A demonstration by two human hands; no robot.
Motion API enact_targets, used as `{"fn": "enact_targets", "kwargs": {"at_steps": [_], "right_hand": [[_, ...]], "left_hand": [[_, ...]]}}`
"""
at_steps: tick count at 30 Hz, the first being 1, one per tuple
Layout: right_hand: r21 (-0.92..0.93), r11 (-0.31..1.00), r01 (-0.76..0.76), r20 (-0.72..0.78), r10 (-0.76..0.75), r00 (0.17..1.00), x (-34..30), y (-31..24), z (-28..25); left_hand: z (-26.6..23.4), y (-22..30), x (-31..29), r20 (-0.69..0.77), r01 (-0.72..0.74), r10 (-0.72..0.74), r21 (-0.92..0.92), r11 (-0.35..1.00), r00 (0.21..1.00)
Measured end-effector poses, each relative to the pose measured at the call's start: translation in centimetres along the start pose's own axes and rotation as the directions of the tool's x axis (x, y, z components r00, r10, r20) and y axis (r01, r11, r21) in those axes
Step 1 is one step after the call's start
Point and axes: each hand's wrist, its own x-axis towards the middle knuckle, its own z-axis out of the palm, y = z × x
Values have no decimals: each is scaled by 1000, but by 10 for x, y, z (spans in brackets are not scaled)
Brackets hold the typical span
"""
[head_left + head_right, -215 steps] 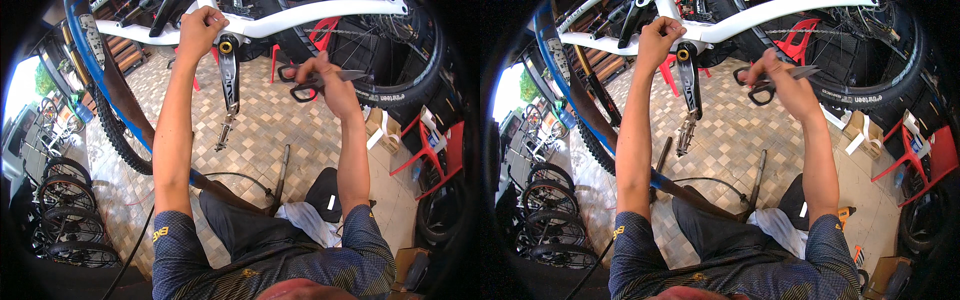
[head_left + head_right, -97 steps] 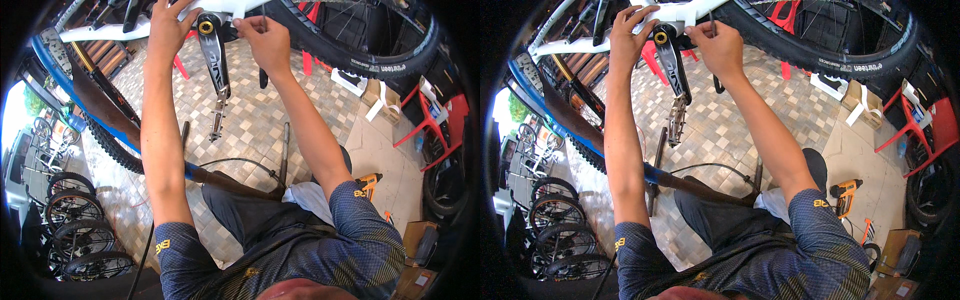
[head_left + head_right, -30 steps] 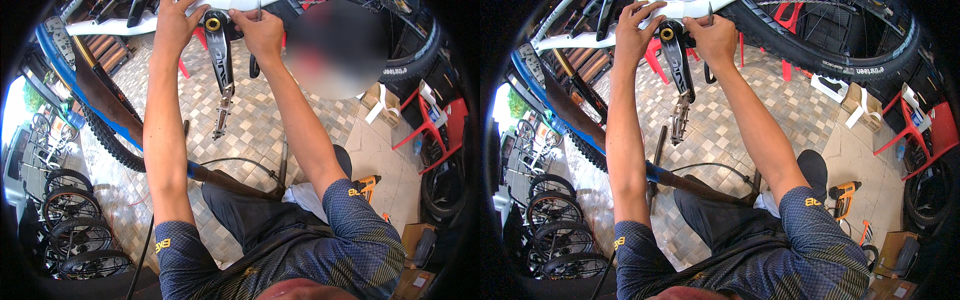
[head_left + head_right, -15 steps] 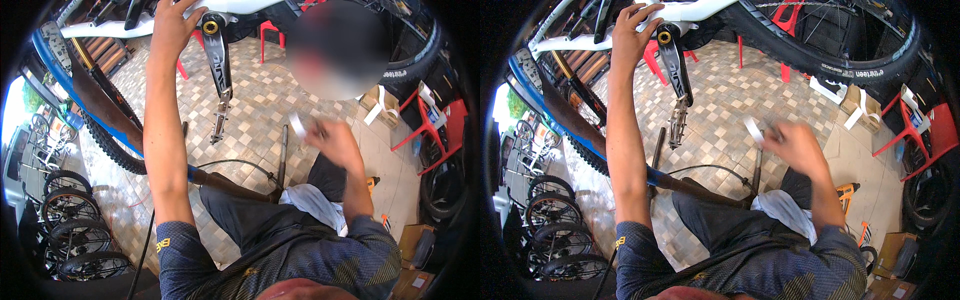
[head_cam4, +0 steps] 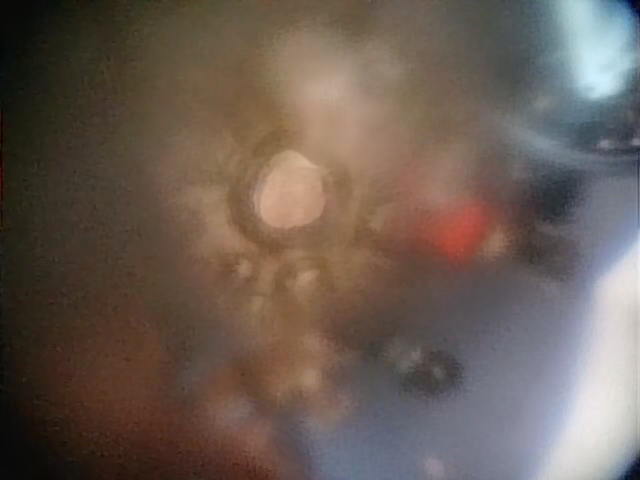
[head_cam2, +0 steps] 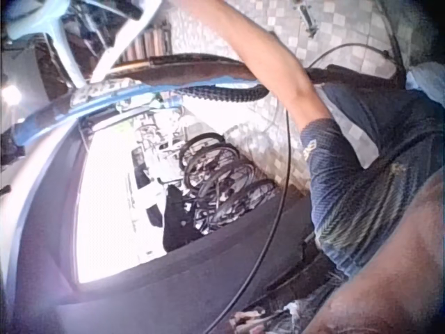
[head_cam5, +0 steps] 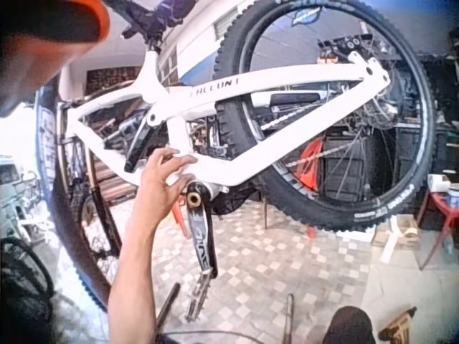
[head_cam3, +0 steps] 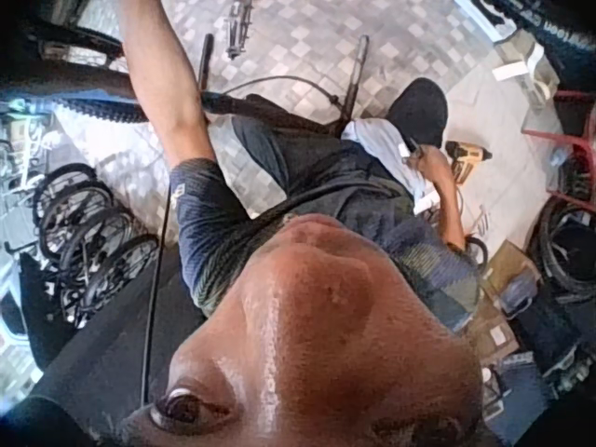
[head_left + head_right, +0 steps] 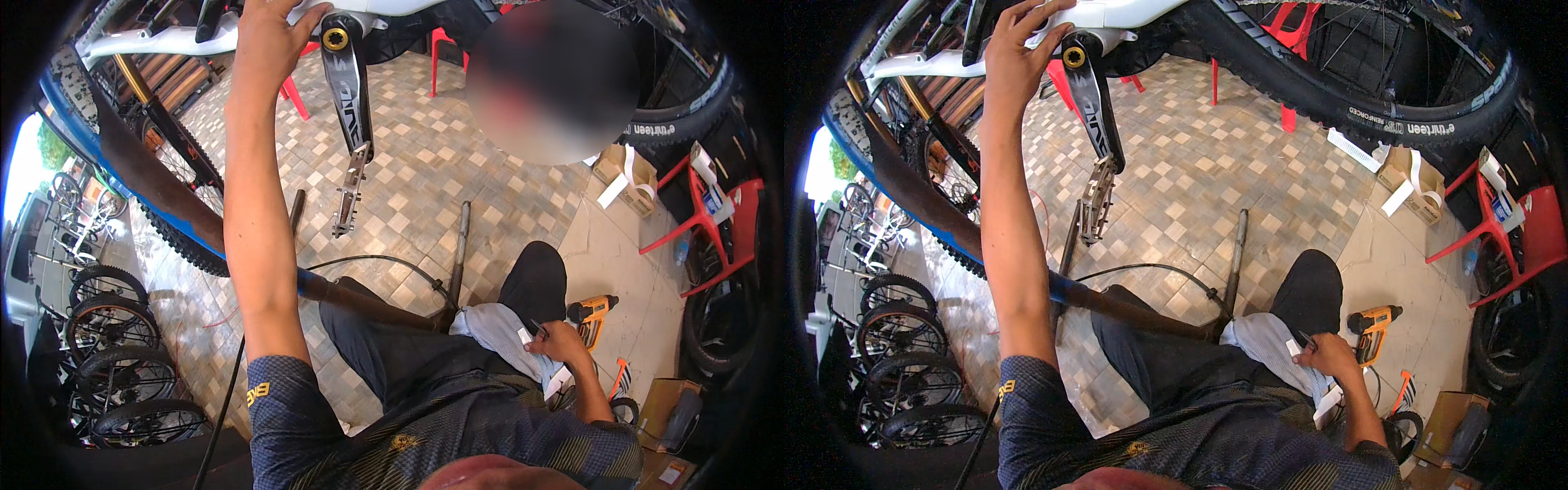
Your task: The person applies white tape to the bicycle crankset area, smoothing it with fingers and using scissors to trim the edges. The person repeatedly cuts and applies small pieces of tape around the crank arm and bottom bracket.
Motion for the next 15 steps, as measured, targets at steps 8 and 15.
{"fn": "enact_targets", "kwargs": {"at_steps": [8,15], "right_hand": [[-41,997,71,-59,-73,996,-8,-23,-18],[-91,991,101,-86,-109,990,-11,-25,-7]], "left_hand": [[-1,4,2,20,10,-10,26,1000,1000],[2,-2,0,7,6,-6,15,1000,1000]]}}
